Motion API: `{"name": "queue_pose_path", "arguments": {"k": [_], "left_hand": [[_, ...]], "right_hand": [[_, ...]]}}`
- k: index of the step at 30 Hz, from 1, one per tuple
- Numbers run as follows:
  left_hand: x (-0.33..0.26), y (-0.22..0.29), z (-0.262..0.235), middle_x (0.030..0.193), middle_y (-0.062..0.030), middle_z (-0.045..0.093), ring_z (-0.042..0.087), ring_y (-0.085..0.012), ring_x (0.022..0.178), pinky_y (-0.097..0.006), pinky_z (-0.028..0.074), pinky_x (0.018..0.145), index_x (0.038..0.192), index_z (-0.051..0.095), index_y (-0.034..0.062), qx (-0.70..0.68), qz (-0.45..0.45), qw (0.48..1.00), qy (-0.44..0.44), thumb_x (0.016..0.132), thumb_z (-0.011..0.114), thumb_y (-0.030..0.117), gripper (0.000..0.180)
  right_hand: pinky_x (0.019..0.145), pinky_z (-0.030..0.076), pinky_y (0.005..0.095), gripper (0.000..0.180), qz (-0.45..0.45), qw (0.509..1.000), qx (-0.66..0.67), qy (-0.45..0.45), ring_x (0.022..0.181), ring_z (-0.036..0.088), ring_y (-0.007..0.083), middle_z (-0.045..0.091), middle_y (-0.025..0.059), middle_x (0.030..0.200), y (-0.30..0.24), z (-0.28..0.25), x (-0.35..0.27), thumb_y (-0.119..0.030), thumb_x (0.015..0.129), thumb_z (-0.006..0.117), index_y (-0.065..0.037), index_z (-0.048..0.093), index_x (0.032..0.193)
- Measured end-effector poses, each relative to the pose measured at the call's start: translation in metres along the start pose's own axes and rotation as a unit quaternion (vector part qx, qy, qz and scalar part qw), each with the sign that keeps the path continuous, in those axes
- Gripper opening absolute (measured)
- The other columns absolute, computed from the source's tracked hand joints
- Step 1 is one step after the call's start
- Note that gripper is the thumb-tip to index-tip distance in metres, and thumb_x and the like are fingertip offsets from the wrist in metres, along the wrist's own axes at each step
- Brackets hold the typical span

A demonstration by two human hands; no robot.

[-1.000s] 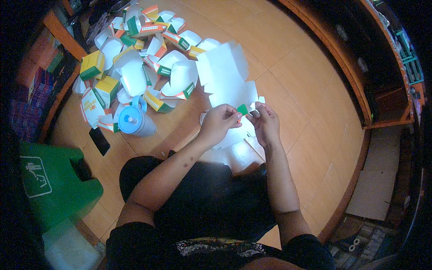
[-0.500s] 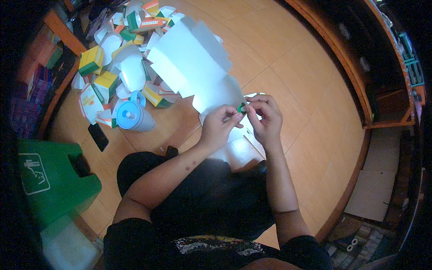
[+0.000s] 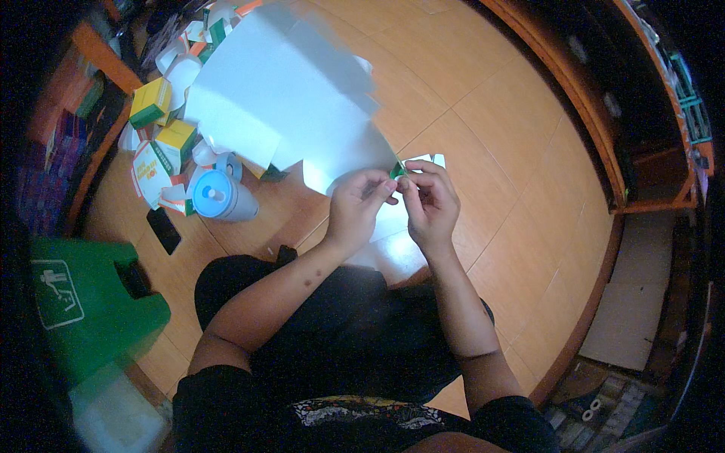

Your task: The person sits on the floor and assembles small white cardboard boxes by folding flaps and applying green patterned tape to seal them. Completed boxes are placed in a growing pile nearby.

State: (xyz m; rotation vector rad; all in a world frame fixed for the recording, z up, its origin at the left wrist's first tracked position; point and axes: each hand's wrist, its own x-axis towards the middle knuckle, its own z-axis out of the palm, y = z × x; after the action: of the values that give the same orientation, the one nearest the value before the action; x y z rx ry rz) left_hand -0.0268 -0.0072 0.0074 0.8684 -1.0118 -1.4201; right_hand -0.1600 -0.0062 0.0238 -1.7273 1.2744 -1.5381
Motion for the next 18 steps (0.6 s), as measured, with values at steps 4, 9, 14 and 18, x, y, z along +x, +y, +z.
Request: {"name": "queue_pose_path", "arguments": {"k": [4,9,14,18], "left_hand": [[0.001,-0.001,-0.001,0.09,-0.0072,0.063,0.062,-0.0123,0.076,-0.025,0.053,0.067,0.094,0.059,-0.0039,-0.006,0.002,1.0,-0.01,0.094,0.058,0.011,0.015],[0.005,-0.001,-0.007,0.089,-0.0061,0.064,0.06,-0.011,0.073,-0.024,0.05,0.067,0.094,0.06,-0.002,0.011,-0.009,1.0,-0.018,0.094,0.059,0.013,0.016],[0.003,0.002,-0.008,0.089,-0.0053,0.065,0.059,-0.0098,0.074,-0.024,0.049,0.069,0.094,0.061,-0.0002,0.013,-0.027,0.999,-0.015,0.094,0.06,0.015,0.016],[0.001,0.002,-0.007,0.09,-0.006,0.066,0.06,-0.011,0.076,-0.027,0.052,0.072,0.094,0.062,-0.0001,-0.036,-0.018,0.999,-0.024,0.093,0.062,0.013,0.013]], "right_hand": [[0.064,0.057,0.0234,0.005,0.007,1.0,0.009,0.023,0.085,0.065,0.0144,0.061,0.0145,0.109,0.004,0.004,-0.005,-0.001,0.086,0.065,0.002,0.064,0.09],[0.067,0.056,0.0237,0.004,0.028,0.998,0.05,0.023,0.086,0.064,0.0142,0.059,0.015,0.114,0.007,0.008,-0.005,-0.001,0.087,0.065,0.003,0.063,0.088],[0.073,0.055,0.0253,0.005,0.053,0.996,0.077,0.003,0.095,0.062,0.0144,0.058,0.0148,0.116,0.007,0.005,-0.007,-0.002,0.087,0.065,0.002,0.064,0.09],[0.073,0.055,0.0249,0.007,0.154,0.97,0.184,0.037,0.097,0.061,0.0144,0.056,0.014,0.118,0.004,0.008,-0.012,-0.004,0.088,0.065,0.002,0.064,0.091]]}}
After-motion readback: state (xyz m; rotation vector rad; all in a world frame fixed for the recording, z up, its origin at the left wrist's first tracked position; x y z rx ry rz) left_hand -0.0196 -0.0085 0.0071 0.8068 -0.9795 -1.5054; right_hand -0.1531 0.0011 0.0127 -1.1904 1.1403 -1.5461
